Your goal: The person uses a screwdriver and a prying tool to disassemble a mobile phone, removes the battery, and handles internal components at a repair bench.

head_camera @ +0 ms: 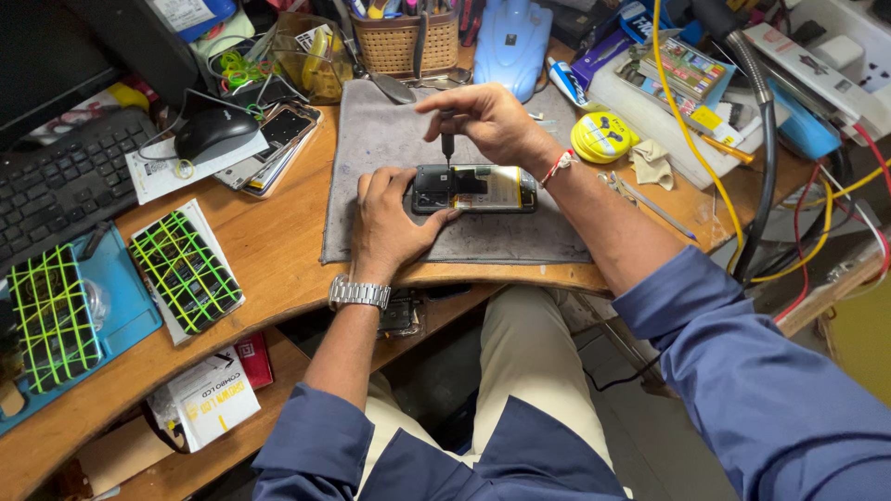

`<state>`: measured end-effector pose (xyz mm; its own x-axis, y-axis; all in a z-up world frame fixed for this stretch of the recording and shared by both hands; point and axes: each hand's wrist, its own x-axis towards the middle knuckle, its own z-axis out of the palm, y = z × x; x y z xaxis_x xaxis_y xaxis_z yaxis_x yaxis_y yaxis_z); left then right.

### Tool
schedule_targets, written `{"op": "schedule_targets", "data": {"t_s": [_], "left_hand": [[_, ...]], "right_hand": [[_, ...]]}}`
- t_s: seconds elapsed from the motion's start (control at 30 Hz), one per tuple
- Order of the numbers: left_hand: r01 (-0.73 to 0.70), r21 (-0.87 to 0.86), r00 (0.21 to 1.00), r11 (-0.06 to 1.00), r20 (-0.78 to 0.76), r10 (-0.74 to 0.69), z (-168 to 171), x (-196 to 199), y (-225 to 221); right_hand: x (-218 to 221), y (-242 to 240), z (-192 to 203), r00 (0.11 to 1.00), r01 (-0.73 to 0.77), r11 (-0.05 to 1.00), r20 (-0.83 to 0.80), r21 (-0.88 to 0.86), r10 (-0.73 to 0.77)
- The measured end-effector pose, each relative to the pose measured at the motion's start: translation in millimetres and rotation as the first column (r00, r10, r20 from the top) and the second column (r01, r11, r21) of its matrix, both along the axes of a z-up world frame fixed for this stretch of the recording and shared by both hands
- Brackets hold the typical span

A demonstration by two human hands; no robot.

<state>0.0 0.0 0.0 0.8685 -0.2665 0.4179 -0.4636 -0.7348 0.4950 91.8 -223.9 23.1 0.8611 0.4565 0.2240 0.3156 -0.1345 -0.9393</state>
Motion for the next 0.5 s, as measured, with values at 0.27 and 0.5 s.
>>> {"op": "schedule_targets", "data": {"t_s": [0.27, 0.5], "left_hand": [[0.067, -0.147, 0.981, 0.987, 0.191, -0.038, 0, 3, -1], [-0.106, -0.852, 0.789, 0.513, -0.386, -0.478, 16, -118, 43]], "right_hand": [[-5, 19, -11, 0.975, 0.054, 0.976, 0.201, 0.21, -0.097], [-13, 14, -12, 0.904, 0.335, 0.942, 0.285, -0.005, -0.32]]}}
